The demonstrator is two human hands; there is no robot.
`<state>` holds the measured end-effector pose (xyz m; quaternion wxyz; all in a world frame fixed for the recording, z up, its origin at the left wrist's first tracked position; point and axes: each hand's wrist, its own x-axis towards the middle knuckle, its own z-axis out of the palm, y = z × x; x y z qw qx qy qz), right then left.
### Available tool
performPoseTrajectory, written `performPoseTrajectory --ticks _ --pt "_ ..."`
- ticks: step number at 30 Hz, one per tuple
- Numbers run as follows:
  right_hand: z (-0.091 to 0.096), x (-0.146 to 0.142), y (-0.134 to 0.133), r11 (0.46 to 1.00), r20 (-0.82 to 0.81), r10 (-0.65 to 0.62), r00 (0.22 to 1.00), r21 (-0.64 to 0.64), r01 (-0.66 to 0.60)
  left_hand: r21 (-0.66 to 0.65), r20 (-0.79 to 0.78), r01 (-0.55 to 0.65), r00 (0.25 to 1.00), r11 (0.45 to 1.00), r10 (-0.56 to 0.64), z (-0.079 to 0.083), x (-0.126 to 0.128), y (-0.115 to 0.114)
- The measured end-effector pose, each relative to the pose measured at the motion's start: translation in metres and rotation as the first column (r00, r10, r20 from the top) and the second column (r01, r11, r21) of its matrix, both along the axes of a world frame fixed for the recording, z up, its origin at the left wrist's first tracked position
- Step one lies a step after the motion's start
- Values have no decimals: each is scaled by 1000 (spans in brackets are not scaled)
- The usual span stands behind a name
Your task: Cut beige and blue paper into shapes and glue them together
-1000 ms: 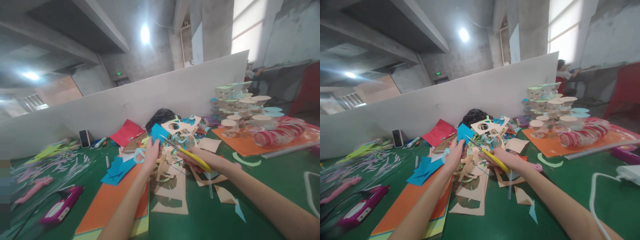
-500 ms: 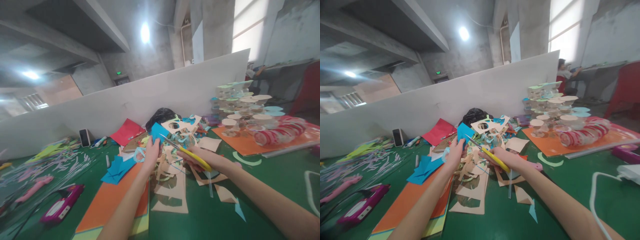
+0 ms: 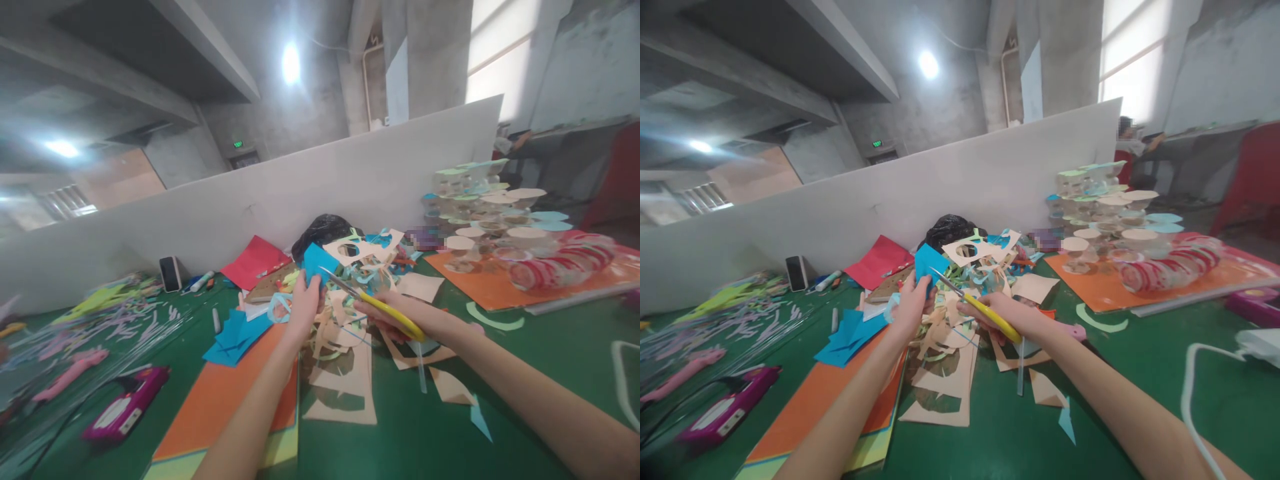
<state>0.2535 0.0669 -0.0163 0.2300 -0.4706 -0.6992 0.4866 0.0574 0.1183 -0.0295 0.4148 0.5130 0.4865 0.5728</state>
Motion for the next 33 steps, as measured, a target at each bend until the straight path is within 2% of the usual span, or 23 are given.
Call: performPoseTrajectory --ticks 7,12,14,20,24,27,33 --pt "-2 3 2 999 48 0 999 42 -2 -1 14 23 1000 1000 -23 3 -1 -1" --pt "-4 8 3 990 -33 138 990 17 -138 -18 1 75 997 997 -75 4 2 -2" --pt "-5 9 3 987 -52 158 986 4 -158 -30 -15 107 994 994 -107 4 4 -4" --pt "-9 6 8 992 -103 127 987 24 -125 -50 -32 139 990 989 -141 1 5 -5" --pt "-10 1 11 999 -43 33 999 -38 -35 -65 -19 155 988 986 -156 2 3 -3" --pt "-7 0 9 999 -27 18 999 -30 -19 -79 -3 175 984 981 -176 5 3 -5" --pt "-6 2 3 988 -79 147 986 59 -143 -118 20 246 969 962 -245 5 7 -9"
